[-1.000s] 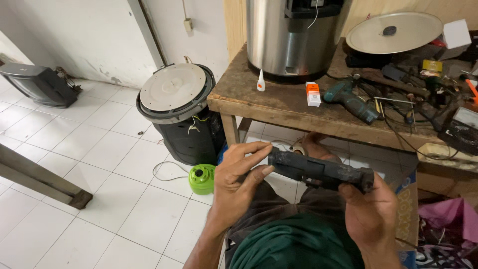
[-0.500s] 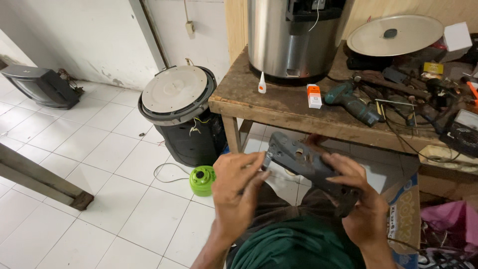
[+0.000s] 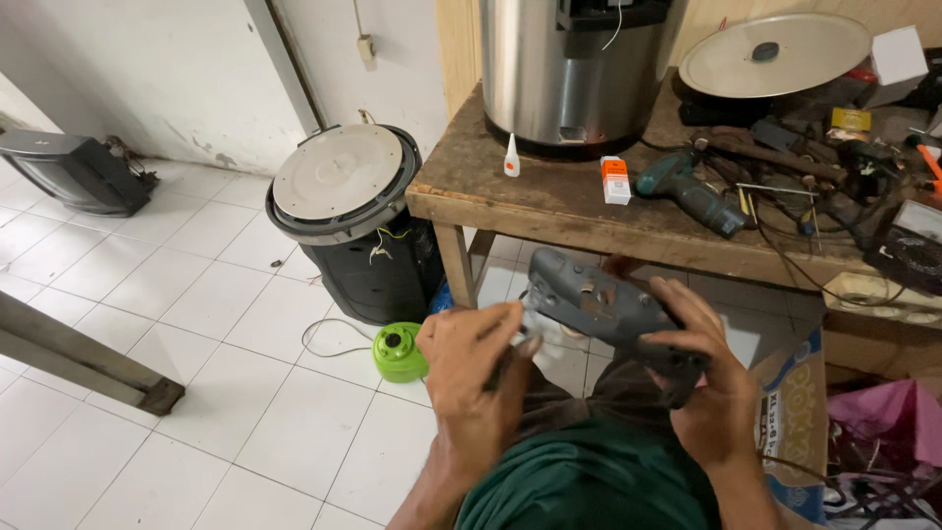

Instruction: The person uses a soldering iron to heat a plastic component, then attaches it to the lid of a large metal appliance. They manipulate the component and the lid to align the parts, then use a hammer to secure the assembly.

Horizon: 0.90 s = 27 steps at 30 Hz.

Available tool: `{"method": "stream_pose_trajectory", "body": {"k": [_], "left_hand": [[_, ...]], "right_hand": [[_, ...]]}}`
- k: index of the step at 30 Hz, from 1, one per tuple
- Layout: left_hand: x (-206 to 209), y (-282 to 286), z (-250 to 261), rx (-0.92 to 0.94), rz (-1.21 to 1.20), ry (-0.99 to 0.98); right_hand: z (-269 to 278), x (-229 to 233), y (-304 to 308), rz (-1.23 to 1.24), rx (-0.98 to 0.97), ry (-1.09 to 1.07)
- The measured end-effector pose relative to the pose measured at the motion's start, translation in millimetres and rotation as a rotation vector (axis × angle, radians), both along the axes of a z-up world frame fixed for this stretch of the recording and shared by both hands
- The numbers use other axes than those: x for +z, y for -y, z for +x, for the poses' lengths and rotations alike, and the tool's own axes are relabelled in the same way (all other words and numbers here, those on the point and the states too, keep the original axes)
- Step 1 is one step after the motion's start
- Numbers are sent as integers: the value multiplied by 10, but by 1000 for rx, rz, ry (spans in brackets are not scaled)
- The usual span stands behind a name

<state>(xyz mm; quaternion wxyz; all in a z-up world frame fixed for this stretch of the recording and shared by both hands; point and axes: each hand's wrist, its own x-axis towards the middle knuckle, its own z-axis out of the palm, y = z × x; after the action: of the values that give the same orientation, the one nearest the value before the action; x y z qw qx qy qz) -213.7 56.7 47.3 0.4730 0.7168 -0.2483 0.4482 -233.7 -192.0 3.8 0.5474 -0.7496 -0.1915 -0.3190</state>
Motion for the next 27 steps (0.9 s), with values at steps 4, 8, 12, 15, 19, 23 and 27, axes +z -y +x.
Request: {"method": "stream_pose_trajectory", "body": {"k": [4,8,12,15,19,23,27], "left_hand": [[-49,-56,120,15,-44,-72],[-208,-61,223,-15,-156,-87],[-194,-60,246,-41,-142,-62],[-241,-60,299,-18,-136,-62],[-445,-1,475,-86,-115,-225],[-497,171,368,-347,-393,-598],[-378,259,124,-555,-319,-855]], "right_hand": [[-123,42,-139,-171,-117,55],[-180,44,-195,-131,-63,-103],[-172,-69,-248,-99,-101,-108],[-152,61,-291,-79,-137,-44],[-109,114,-283,-118,-205,-163],[-88,-141,-228,-246,-350,-77],[-164,71,-353,-385,-397,25]]}}
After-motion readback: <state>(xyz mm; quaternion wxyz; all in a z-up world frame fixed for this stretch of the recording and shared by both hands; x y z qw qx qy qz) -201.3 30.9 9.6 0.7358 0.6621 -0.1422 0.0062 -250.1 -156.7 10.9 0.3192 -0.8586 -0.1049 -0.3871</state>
